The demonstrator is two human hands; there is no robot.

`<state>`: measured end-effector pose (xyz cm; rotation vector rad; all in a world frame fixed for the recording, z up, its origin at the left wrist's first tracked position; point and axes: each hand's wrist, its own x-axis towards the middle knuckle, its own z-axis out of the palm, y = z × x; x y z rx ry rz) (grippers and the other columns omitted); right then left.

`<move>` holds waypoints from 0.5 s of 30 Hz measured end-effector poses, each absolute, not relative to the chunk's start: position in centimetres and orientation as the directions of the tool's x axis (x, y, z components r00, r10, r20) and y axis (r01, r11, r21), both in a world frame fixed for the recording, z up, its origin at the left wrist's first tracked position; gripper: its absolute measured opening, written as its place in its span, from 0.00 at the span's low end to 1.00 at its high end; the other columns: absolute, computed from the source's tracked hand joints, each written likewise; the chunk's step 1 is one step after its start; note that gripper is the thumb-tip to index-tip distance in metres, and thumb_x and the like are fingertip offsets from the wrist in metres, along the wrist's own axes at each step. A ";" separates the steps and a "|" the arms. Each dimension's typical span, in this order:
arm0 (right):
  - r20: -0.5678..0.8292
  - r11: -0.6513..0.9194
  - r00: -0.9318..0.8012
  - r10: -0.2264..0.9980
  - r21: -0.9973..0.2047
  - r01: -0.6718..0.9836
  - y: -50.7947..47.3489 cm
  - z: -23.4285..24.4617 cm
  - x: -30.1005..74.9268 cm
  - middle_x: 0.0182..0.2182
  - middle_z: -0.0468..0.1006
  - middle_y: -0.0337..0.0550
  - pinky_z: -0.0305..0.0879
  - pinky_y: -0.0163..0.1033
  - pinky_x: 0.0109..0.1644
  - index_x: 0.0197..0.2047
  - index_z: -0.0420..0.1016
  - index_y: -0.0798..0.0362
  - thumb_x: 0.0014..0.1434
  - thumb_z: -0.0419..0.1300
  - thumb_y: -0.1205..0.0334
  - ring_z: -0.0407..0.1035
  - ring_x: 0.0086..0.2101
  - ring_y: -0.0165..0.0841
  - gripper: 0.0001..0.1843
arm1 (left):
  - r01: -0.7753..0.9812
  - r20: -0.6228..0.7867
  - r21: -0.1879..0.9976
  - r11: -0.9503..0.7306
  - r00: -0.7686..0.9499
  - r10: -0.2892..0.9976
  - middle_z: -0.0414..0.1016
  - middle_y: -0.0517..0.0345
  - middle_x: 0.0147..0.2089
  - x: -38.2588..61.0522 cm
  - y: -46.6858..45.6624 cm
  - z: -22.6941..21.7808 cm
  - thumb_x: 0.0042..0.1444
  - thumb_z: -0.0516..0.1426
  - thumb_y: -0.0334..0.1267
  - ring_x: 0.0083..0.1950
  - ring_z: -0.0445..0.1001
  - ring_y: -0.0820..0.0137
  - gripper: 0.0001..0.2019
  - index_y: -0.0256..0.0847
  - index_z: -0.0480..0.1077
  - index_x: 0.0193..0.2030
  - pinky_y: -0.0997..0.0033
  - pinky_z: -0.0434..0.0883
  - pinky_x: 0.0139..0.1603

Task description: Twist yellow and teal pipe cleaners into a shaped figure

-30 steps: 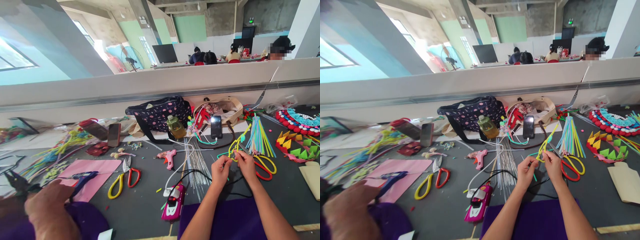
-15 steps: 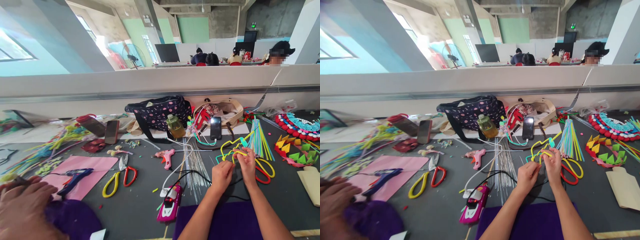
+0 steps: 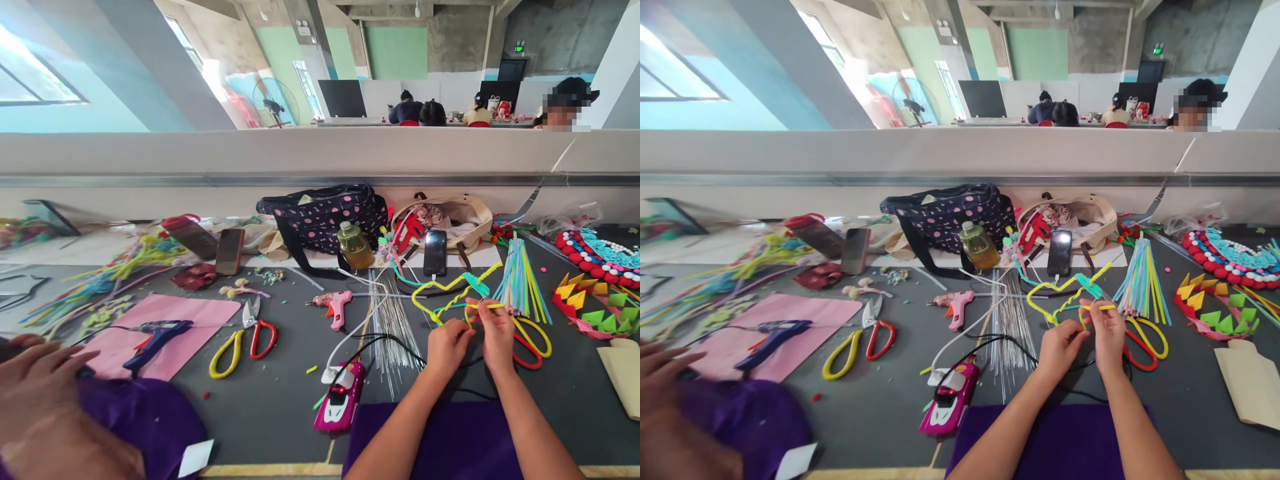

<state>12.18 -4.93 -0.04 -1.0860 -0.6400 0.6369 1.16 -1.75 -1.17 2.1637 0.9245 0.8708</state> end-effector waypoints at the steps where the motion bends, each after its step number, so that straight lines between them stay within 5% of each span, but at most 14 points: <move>1: 0.154 0.315 0.637 0.756 -0.938 -0.147 -4.9 -0.1 12.1 0.42 0.81 0.51 0.70 0.40 0.37 0.35 0.72 0.54 0.56 0.64 0.53 0.76 0.37 0.37 0.12 | 0.364 0.302 0.767 -0.528 0.522 0.798 0.75 0.60 0.30 1.2 -1.7 -1.1 0.58 0.57 0.35 0.31 0.72 0.72 0.06 0.42 0.73 0.30 0.76 0.62 0.33; 9: 0.241 0.344 0.644 0.727 -0.938 -0.037 -4.9 0.0 11.8 0.51 0.76 0.49 0.63 0.45 0.55 0.32 0.75 0.52 0.54 0.65 0.55 0.65 0.55 0.40 0.08 | 0.335 0.302 0.833 -0.440 0.392 0.869 0.74 0.60 0.28 1.1 -1.5 -1.0 0.57 0.56 0.33 0.30 0.70 0.73 0.08 0.40 0.71 0.27 0.76 0.61 0.32; 15: 0.206 0.360 0.590 0.781 -0.920 -0.155 -5.5 1.0 11.6 0.40 0.81 0.48 0.67 0.42 0.42 0.32 0.70 0.52 0.57 0.63 0.53 0.74 0.39 0.37 0.11 | 0.286 0.257 0.899 -0.331 0.268 0.929 0.71 0.62 0.23 0.7 -0.4 -1.0 0.57 0.56 0.38 0.25 0.69 0.74 0.11 0.40 0.70 0.25 0.77 0.62 0.28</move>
